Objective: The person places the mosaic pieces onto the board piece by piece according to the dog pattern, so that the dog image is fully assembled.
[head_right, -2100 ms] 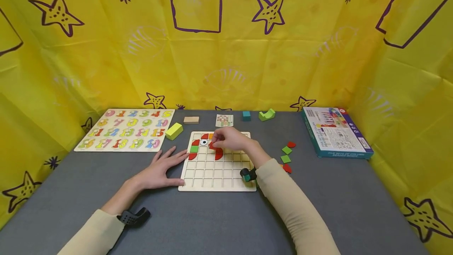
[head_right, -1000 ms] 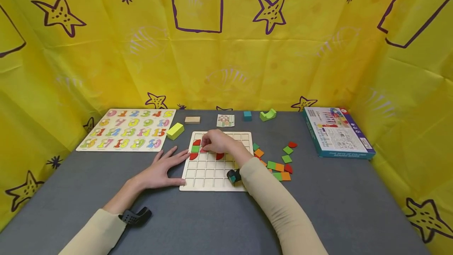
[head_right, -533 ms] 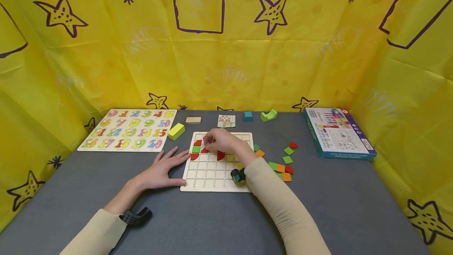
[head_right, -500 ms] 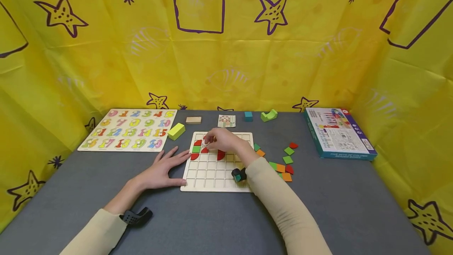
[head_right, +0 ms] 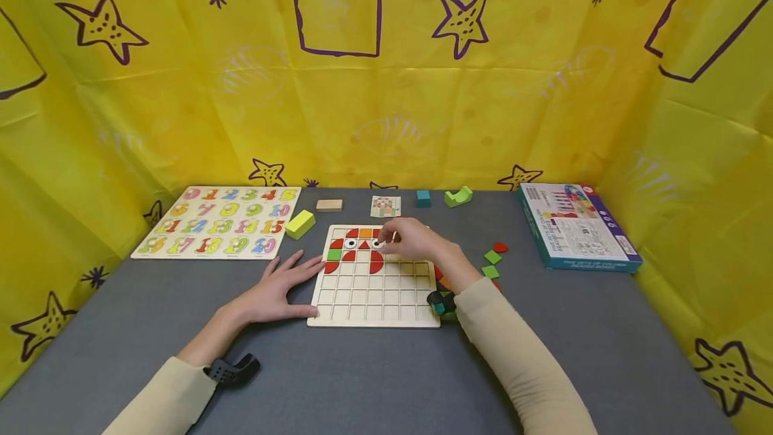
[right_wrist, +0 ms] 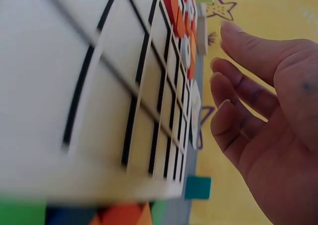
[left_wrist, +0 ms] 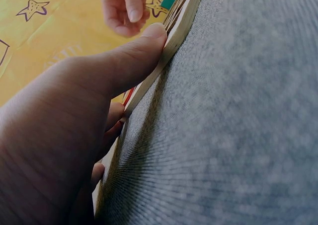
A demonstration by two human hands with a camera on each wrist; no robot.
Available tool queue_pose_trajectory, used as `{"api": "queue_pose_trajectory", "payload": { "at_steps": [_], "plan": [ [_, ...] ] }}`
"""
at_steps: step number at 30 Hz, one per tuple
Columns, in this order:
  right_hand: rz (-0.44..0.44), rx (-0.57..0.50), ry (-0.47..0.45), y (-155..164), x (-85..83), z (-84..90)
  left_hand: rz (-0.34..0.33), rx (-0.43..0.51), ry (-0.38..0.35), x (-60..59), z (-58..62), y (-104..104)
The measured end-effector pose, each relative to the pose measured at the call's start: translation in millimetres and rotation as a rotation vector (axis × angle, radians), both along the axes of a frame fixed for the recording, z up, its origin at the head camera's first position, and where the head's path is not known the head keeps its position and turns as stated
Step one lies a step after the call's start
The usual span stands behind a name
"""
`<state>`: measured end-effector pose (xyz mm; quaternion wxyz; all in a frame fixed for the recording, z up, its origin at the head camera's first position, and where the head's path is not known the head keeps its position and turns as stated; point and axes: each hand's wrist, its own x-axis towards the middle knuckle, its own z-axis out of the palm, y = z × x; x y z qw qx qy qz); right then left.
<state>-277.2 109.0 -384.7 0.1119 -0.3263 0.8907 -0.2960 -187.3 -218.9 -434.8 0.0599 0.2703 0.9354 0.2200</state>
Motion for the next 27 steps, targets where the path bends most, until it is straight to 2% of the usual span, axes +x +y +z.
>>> {"api": "queue_pose_trajectory", "payload": {
  "at_steps": [12,22,27],
  "plan": [
    [-0.057,0.004,-0.016,44.4,17.1,2.8,0.012,0.002,-0.009,2.3,-1.8,-1.1],
    [-0.109,0.024,-0.054,77.0,26.0,-9.5,0.008,-0.003,-0.001,0.8,-2.7,-1.2],
    [-0.106,0.048,-0.017,89.2,29.3,-13.6,0.008,-0.009,-0.003,-0.3,-2.0,-0.4]
  ]
}}
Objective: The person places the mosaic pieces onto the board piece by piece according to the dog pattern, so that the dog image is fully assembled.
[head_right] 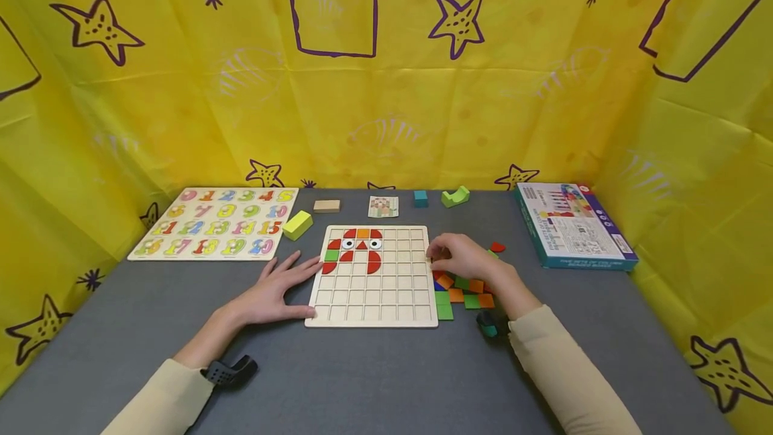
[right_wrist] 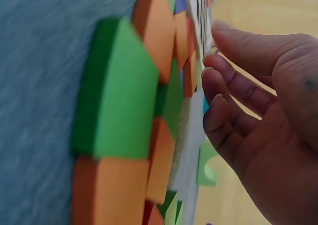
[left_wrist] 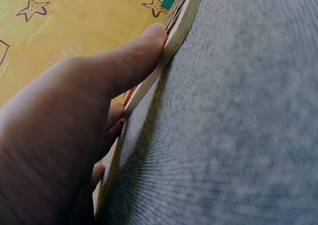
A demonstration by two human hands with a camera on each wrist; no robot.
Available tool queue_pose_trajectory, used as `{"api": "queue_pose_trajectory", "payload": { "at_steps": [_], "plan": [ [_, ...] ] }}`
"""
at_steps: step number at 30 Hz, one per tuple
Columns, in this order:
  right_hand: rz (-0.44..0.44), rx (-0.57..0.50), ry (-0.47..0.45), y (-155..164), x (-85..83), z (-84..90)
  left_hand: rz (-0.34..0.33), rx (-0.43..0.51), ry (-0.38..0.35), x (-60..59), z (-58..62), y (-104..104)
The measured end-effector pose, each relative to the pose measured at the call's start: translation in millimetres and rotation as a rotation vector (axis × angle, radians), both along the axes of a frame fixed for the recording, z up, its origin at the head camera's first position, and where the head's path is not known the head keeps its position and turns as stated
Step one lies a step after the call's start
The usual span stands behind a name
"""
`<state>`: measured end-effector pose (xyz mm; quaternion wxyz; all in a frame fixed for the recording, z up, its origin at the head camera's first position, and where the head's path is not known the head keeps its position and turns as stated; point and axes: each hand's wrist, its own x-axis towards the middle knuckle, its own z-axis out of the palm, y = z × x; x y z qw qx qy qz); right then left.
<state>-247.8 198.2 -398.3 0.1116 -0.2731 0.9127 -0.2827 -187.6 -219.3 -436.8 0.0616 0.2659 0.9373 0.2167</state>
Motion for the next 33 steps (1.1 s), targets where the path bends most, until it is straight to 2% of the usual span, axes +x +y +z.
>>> {"api": "queue_pose_trajectory", "payload": {
  "at_steps": [8,16,27,33],
  "plan": [
    [0.024,0.023,0.029,10.0,3.7,-4.9,0.003,-0.012,-0.006,-1.0,0.4,0.1],
    [0.051,0.026,0.033,6.8,7.3,-3.5,0.002,-0.010,-0.009,-0.2,1.8,0.2],
    [0.047,0.090,0.080,5.2,8.5,-2.4,0.009,-0.009,-0.020,0.0,3.1,0.1],
    [0.040,0.110,0.070,5.1,7.0,-1.4,0.003,-0.010,-0.011,-0.5,2.7,-0.3]
  ]
}}
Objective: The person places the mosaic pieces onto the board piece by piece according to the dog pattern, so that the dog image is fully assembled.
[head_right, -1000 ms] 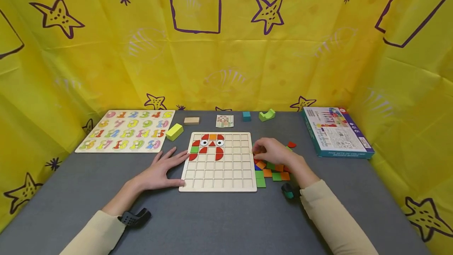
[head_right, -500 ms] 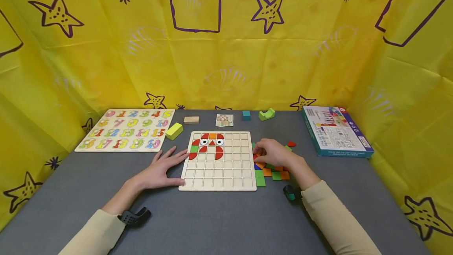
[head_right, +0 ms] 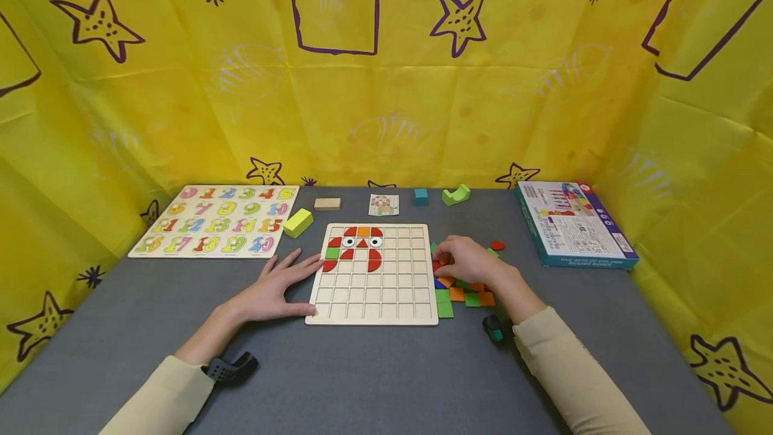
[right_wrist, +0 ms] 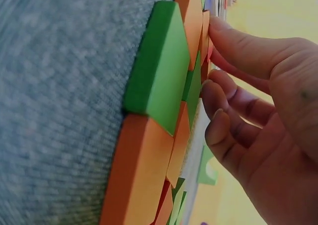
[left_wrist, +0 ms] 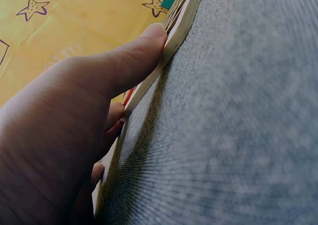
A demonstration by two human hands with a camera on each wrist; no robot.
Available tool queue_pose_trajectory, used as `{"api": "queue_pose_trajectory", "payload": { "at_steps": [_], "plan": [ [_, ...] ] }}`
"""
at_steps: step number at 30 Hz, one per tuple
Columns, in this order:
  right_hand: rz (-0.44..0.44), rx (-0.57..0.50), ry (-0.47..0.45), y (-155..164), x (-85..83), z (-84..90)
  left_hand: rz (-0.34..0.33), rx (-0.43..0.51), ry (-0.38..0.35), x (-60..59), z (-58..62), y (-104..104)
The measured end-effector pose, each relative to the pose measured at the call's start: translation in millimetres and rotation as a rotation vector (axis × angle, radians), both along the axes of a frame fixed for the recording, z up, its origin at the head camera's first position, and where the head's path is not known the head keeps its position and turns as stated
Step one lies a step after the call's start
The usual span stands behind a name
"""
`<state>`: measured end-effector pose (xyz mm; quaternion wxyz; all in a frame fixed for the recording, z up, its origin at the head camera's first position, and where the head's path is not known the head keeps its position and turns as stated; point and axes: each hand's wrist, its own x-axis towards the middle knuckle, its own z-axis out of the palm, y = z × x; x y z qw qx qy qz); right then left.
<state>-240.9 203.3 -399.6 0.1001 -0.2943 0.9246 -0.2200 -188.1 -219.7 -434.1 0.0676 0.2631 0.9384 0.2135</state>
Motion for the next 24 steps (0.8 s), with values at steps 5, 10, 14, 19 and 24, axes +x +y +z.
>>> {"api": "queue_pose_trajectory", "payload": {
  "at_steps": [5,10,14,19,24],
  "plan": [
    [-0.011,-0.033,-0.024,-0.4,0.1,-1.4,-0.002,0.005,0.003,0.2,-0.4,-0.1],
    [-0.033,-0.081,-0.068,-0.7,1.4,-2.4,0.001,0.003,0.000,0.6,0.0,0.3],
    [-0.031,-0.116,-0.080,0.2,2.3,-2.1,0.003,-0.001,0.001,0.8,-0.1,0.1],
    [-0.023,-0.159,-0.091,1.9,0.4,-0.4,0.002,0.001,0.000,0.8,-0.1,0.3],
    [-0.018,-0.179,-0.089,0.3,-2.0,2.8,0.002,0.003,-0.003,0.6,-0.1,0.2]
  ]
}}
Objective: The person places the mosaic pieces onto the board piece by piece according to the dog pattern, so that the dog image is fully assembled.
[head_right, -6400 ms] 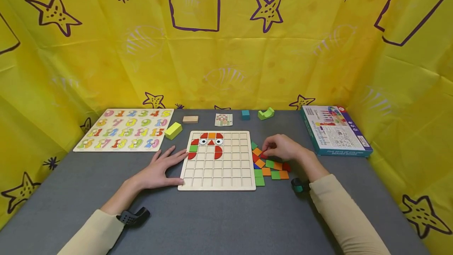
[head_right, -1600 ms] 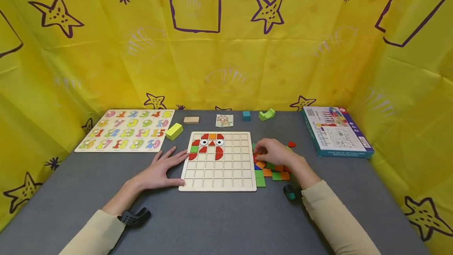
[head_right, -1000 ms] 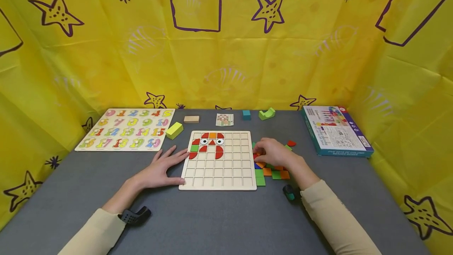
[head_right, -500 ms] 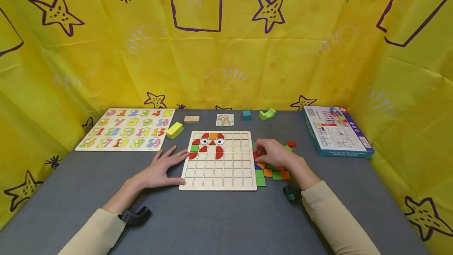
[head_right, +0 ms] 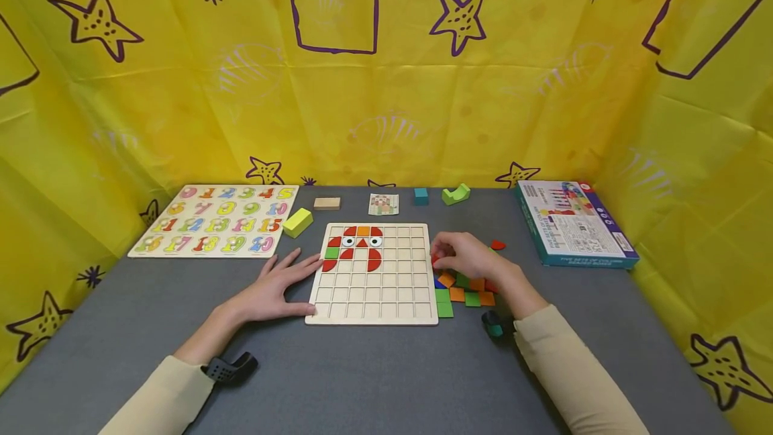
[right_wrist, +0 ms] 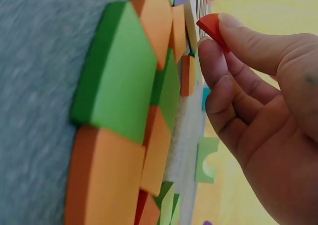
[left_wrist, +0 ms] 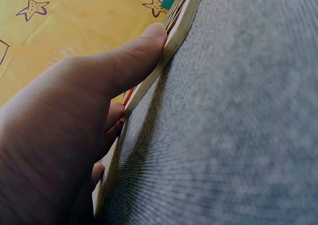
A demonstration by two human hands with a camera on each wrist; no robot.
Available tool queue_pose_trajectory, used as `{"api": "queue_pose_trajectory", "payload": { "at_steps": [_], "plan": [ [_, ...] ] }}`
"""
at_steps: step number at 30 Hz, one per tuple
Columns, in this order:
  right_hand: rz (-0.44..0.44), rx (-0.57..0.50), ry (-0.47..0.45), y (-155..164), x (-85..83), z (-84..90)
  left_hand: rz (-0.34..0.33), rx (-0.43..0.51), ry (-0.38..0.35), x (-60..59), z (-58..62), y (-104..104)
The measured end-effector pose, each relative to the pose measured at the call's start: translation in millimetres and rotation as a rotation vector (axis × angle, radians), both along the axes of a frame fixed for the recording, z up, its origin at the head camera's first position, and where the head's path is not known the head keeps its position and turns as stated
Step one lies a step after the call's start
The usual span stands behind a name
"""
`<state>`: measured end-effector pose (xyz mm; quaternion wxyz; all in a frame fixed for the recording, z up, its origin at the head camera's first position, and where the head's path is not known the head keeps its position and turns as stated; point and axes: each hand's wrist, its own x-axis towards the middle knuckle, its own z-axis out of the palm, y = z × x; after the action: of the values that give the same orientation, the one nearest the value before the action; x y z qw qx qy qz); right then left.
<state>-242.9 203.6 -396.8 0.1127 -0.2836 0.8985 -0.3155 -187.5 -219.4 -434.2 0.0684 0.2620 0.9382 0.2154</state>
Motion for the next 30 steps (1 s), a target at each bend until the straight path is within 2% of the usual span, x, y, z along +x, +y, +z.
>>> {"api": "queue_pose_trajectory", "payload": {
  "at_steps": [11,25,30],
  "plan": [
    [0.010,-0.068,-0.064,-25.5,-3.8,7.8,-0.004,0.006,-0.011,0.5,2.2,0.5],
    [0.064,-0.099,-0.064,-74.5,-14.9,8.8,-0.010,0.014,0.010,2.0,2.4,0.3],
    [0.098,-0.094,-0.028,-91.0,-18.4,10.6,-0.008,0.015,0.012,2.1,2.5,0.8]
  ]
}}
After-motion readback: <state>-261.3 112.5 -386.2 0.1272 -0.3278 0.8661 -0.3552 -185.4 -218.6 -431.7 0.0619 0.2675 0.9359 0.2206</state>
